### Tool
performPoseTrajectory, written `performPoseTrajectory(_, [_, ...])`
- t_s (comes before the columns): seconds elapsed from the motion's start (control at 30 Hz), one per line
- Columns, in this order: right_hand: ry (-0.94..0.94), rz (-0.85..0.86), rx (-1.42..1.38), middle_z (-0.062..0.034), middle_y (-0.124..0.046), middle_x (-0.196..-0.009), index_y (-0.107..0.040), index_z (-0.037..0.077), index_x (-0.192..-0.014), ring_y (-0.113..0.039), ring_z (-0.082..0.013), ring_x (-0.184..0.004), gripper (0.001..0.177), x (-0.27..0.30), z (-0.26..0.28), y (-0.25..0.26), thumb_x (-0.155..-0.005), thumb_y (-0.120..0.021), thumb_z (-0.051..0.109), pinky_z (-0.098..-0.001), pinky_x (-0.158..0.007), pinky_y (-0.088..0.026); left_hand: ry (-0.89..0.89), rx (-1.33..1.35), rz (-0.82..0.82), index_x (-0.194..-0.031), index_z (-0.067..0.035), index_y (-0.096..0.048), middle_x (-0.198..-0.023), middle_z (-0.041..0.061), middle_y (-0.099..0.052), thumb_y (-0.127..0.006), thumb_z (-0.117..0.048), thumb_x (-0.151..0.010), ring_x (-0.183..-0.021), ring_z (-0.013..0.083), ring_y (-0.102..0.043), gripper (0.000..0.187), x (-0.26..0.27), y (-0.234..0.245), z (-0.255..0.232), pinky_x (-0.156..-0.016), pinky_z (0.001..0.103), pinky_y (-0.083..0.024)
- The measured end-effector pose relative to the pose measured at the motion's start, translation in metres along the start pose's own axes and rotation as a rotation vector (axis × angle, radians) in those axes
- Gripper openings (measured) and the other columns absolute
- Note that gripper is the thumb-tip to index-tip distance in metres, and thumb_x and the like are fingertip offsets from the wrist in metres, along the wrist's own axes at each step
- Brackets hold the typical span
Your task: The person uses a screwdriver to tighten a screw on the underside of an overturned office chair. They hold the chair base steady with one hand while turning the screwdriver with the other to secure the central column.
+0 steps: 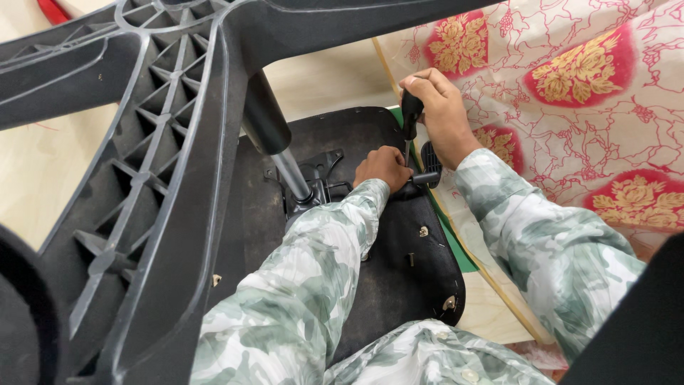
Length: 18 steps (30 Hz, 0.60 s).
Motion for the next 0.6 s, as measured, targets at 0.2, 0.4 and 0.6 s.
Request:
performPoseTrajectory(0.2, [-0.014,-0.055,0.034,-0.0052,-0.066,-0.087,-0.050,0.009,-0.090,-0.073,-0.0164,-0.080,0.018,-0.001,0.006,-0.001,-0.096,-0.066,0.016,-0.0330,-0.069,-0.059,-0.032,-0.007,-0.010,-0.099,-0.026,-0.082,-0.115,0.006,-0.076,-0.079,-0.027,-0.078,-0.110,0.0293,-0.071,0.022,0.001,0.000,0.001,-0.097,0.041,-0.056])
performPoseTrajectory(0.4, [-0.022,0.054,0.058,-0.0046,-0.074,-0.090,-0.063,0.011,-0.101,-0.070,-0.0142,-0.075,0.016,-0.001,0.011,-0.004,-0.097,-0.051,0.022,-0.0280,-0.070,-0.056,-0.007,-0.027,0.041,-0.104,-0.028,-0.081,-0.118,0.007,-0.074,-0.075,-0.024,-0.081,-0.111,0.0294,-0.071,0.024,-0.007,-0.003,0.003,-0.098,0.041,-0.056])
performPoseTrajectory(0.6, [0.016,0.028,0.142,-0.0034,-0.059,-0.078,-0.057,0.005,-0.091,-0.056,-0.0114,-0.068,0.032,0.000,0.005,-0.010,-0.109,-0.057,0.031,-0.0289,-0.063,-0.047,-0.047,-0.024,0.014,-0.101,-0.025,-0.082,-0.115,0.009,-0.076,-0.075,-0.024,-0.081,-0.108,0.0308,-0.072,0.021,-0.005,-0.003,0.005,-0.097,0.041,-0.056])
Point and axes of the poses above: each hand's wrist, its own x-axis away from the middle knuckle, its own y-axis out of the back of the hand, z = x × y, the point moved 3 cm from there along -x, towards the middle knuckle
